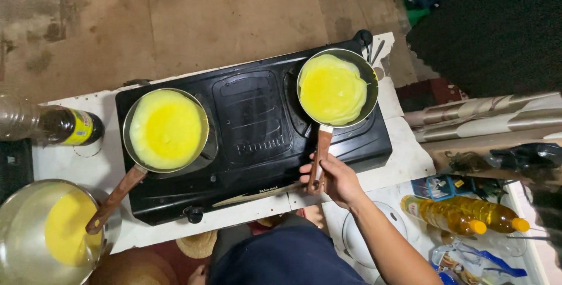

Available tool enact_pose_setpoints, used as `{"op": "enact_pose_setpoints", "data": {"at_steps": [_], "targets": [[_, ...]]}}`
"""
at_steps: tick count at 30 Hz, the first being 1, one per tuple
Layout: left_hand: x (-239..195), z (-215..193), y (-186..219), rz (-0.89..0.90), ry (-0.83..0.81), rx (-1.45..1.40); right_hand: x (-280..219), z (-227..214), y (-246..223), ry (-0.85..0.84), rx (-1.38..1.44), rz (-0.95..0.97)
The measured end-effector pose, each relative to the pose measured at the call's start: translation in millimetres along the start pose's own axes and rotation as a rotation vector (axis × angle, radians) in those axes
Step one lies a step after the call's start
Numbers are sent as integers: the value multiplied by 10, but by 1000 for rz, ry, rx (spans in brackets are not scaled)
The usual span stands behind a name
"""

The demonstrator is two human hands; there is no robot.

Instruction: Cook and stack thin crepes using multiple pans on gas stoves

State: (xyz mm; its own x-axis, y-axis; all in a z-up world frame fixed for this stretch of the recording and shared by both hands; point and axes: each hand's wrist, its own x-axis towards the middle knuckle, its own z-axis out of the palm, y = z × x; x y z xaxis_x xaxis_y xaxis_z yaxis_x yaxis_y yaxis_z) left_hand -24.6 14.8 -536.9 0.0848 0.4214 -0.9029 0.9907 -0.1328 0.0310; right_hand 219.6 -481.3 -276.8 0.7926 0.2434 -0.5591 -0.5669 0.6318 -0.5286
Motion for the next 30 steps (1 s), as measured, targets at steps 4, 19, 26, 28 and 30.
{"op": "enact_pose_setpoints", "data": {"at_steps": [4,19,26,28,30], "targets": [[232,443,-467,470,632,290,154,227,127,-48,-61,4],[33,296,-986,-144,56,238,271,231,210,-51,-115,121],[-759,44,-929,173,-19,-66,-165,453,396,-589,-884,414],[-1125,-304,-759,-16,-30,-418,-262,687,661,-769,-944,526],[-327,-222,-1064,112,-57,68,-312,973,1006,-625,-1323,535]]}}
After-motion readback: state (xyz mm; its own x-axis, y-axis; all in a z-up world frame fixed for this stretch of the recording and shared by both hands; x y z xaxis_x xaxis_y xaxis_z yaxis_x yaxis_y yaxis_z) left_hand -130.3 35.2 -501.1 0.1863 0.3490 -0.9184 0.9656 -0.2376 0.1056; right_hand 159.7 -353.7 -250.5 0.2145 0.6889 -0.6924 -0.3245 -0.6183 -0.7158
